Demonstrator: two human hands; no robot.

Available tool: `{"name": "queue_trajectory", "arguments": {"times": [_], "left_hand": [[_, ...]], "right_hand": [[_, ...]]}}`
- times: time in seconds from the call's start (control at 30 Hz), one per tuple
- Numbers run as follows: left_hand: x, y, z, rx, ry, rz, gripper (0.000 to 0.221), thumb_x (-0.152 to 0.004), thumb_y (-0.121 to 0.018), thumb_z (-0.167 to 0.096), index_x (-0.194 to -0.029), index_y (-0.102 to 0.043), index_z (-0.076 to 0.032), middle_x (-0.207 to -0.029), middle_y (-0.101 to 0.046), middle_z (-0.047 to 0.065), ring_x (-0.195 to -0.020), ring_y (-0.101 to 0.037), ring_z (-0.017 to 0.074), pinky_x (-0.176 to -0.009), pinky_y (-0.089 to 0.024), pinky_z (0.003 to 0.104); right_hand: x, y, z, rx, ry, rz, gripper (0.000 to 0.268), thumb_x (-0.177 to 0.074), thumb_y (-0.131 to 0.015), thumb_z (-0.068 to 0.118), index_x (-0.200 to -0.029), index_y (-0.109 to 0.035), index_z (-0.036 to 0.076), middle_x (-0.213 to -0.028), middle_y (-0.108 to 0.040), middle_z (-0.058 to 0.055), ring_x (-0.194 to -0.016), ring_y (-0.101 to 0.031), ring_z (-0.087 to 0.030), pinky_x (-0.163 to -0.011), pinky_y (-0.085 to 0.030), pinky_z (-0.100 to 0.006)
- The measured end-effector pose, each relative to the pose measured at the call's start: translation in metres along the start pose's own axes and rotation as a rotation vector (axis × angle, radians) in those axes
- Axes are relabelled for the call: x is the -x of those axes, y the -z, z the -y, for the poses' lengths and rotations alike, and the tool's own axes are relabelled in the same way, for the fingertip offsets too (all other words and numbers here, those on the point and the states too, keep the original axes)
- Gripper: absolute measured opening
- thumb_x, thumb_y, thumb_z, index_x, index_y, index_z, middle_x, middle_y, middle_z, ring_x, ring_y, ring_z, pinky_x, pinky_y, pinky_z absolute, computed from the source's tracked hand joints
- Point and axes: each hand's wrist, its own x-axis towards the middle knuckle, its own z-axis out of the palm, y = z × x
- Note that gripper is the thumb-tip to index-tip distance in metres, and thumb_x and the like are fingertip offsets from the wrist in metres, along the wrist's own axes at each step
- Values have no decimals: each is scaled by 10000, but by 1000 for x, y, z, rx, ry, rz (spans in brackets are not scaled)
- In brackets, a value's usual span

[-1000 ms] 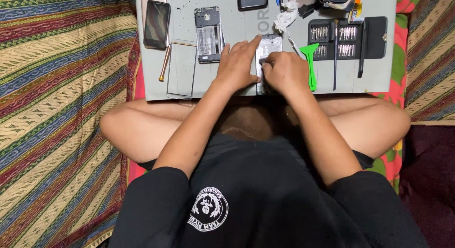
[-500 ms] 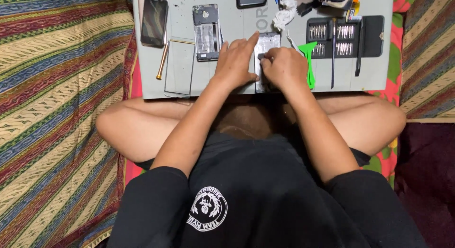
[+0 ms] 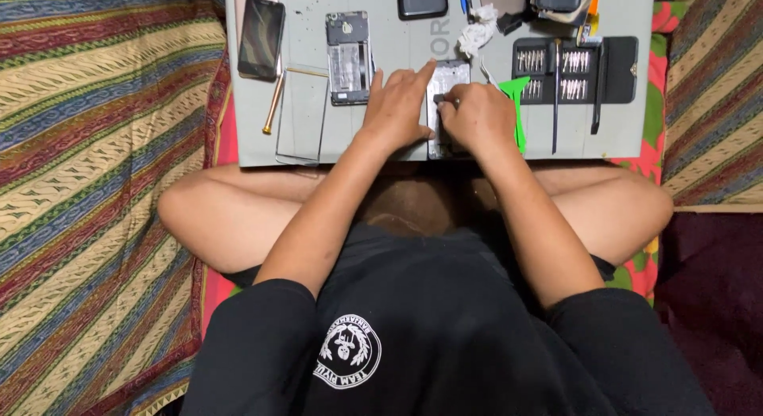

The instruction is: Scraping adhesive residue from a mobile phone housing using a plastic pry tool during a repair process.

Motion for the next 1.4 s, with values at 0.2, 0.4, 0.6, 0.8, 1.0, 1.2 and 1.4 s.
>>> {"name": "queue_trajectory", "arguments": {"times": [0.2, 0.4, 0.6, 0.8, 1.0, 1.2, 1.4], "left_hand": [[1, -2, 0, -20, 1, 11, 1246, -542, -1007, -358, -1565, -341, -107, -1362, -648, 134, -1336, -527, 300, -1182, -238, 605], [0, -3, 0, -40, -7, -21, 1247, -521, -1011, -353, -1552, -365, -82, -1321, -671, 127, -1307, -549, 297, -1177, -264, 609], [-1, 1, 0, -28, -9, -9, 1256, -516, -1018, -342, -1555, -358, -90, -1356, -656, 127, -1325, -535, 298, -1182, -246, 606], [7, 12, 2, 217, -94, 24, 1076, -631, -1008, -137, -1518, -421, 25, -1350, -629, 290, -1381, -477, 460, -1165, -92, 731], [12, 11, -7, 243, -175, -340, 589, -802, -788, -192, -1353, -601, -96, -1305, -681, 67, -1259, -576, 258, -1110, -361, 429], [7, 0, -17, 1218, -93, -138, 358, -900, -746, -80, -1247, -684, -12, -860, -750, 23, -773, -651, 77, -757, -548, 218], [1, 33, -14, 1544, 426, -348, 417, -828, -786, -141, -1223, -689, -45, -911, -767, 101, -807, -711, 160, -605, -593, 244]], "right_hand": [[7, -1, 0, 43, 21, -6, 204, -848, -694, 276, -920, -836, 147, -781, -756, -133, -708, -690, -395, -620, -545, -468], [7, -2, -1, 79, 41, 19, 220, -838, -681, 288, -885, -826, 129, -797, -750, -176, -705, -685, -428, -616, -544, -483], [-11, -14, -8, -36, -33, -126, 214, -895, -702, 303, -956, -820, 136, -833, -763, -158, -722, -689, -421, -628, -540, -506], [27, 6, -20, -565, -129, -243, 321, -956, -651, 210, -1247, -725, 99, -998, -740, -254, -1039, -664, -505, -859, -509, -606], [50, -11, -38, -615, 11, -358, 243, -895, -711, 77, -1129, -696, 15, -768, -611, -66, -602, -508, -188, -575, -435, -314], [55, -8, -25, -772, 136, -289, 260, -884, -709, 9, -1138, -656, -5, -927, -668, -97, -769, -576, -185, -714, -484, -302], [58, -18, -33, -881, 69, -237, 160, -937, -642, 50, -1075, -589, -8, -900, -644, -81, -769, -559, -170, -712, -466, -295]]}}
